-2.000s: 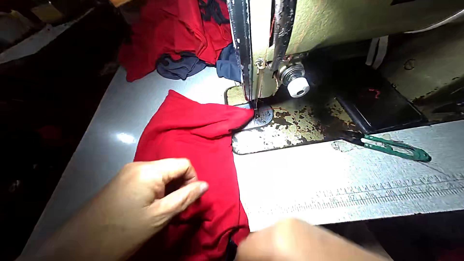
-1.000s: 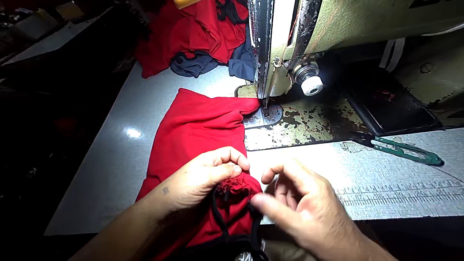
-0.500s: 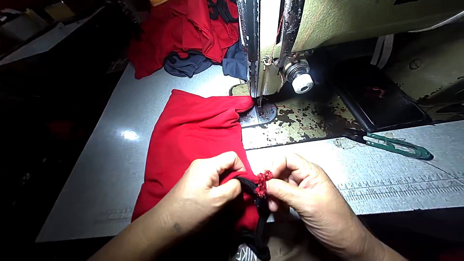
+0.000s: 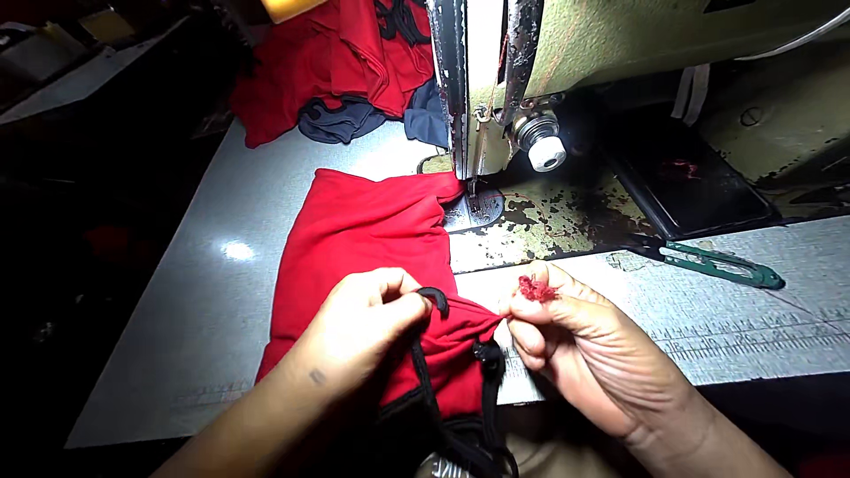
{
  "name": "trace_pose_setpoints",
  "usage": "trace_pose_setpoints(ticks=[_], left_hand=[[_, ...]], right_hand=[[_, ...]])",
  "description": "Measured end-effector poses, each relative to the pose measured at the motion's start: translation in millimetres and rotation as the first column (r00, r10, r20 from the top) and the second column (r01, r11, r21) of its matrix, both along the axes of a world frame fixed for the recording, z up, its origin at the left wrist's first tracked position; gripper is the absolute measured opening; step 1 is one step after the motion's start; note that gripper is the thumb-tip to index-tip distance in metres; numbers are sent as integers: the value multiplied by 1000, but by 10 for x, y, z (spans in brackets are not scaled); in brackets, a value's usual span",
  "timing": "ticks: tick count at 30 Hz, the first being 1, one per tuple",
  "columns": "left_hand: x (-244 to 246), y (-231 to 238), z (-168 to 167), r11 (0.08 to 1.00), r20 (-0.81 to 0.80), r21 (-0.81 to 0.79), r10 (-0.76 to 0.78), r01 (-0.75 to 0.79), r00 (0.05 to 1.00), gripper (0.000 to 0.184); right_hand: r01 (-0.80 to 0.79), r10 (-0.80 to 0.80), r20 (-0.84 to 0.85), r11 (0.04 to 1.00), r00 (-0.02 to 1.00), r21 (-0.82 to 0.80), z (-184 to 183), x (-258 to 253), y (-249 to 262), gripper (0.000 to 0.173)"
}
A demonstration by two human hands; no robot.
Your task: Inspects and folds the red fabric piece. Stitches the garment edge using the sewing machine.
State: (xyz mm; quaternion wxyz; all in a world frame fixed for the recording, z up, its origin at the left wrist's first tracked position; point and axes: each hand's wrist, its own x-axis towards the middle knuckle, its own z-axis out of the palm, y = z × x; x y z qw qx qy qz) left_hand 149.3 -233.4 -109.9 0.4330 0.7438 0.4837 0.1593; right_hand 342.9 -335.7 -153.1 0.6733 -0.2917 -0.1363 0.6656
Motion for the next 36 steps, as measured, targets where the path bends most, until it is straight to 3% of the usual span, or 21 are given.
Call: trace_pose_setpoints(ticks=[1,3,4,6,8,10,12,13,15,17,18,20,23,29,31,32,33,34,36], left_hand=[[-3,-61,-9,988,-51,152,-5,13,999,4],[17,-181,22,898,-44,431,-78,89,996,22],[50,-234,61,860,31,499,-143,108,989,23],[128,-352,138,878,172,454,-250,149,953,18],[176,-436,96,912,177,355,-281,205,943,18],[189,-432,-93,900,161,376,-296,219,942,14],[185,-386,-236,902,218,380,-304,206,927,12],[164,-360,-260,916,252,340,-305,211,919,12],[85,-306,-242,952,331,198,-288,232,899,11],[-20,-241,-201,957,399,69,-284,280,872,10],[-67,-209,-185,952,425,28,-288,306,858,9],[-128,-163,-162,929,472,-46,-304,367,828,6],[-134,-109,-137,878,500,-104,-360,468,787,6],[-144,-77,-98,804,543,-157,-414,573,730,5],[-139,-74,-89,806,538,-146,-422,574,729,4],[-136,-74,-91,805,535,-146,-425,575,731,4],[-132,-73,-95,806,532,-148,-424,574,733,4],[-129,-75,-98,807,529,-152,-422,571,736,4],[-126,-80,-97,812,512,-136,-433,568,742,3]], right_hand=[[18,-18,34,1000,999,-9,3,-10,-2,17],[59,-58,114,998,992,-1,4,-42,-4,13],[74,-74,151,997,986,9,4,-57,-5,11],[101,-107,251,994,962,36,12,-94,-16,8],[143,-170,385,985,907,97,31,-155,-40,8],[150,-253,523,961,814,232,29,-227,-94,10],[50,-314,669,923,674,382,-6,-238,-141,6],[-23,-351,750,899,560,438,-32,-184,-154,2],[-105,-445,874,877,193,469,-44,73,-176,9],[-27,-404,883,912,-240,410,-14,474,-226,13],[39,-319,854,930,-410,366,-3,683,-254,19],[133,-139,806,957,-575,259,-40,1064,-314,34],[146,-84,772,964,-631,224,-171,1353,-398,40],[124,-189,800,943,-569,310,-130,1193,-364,33],[129,-211,890,950,-405,284,-5,954,-357,24],[91,-210,946,967,-246,238,51,819,-361,21],[17,-185,978,982,-97,188,95,691,-363,23],[-72,-151,988,986,-28,148,116,580,-351,25],[-209,-159,983,968,-93,136,123,379,-298,25]])
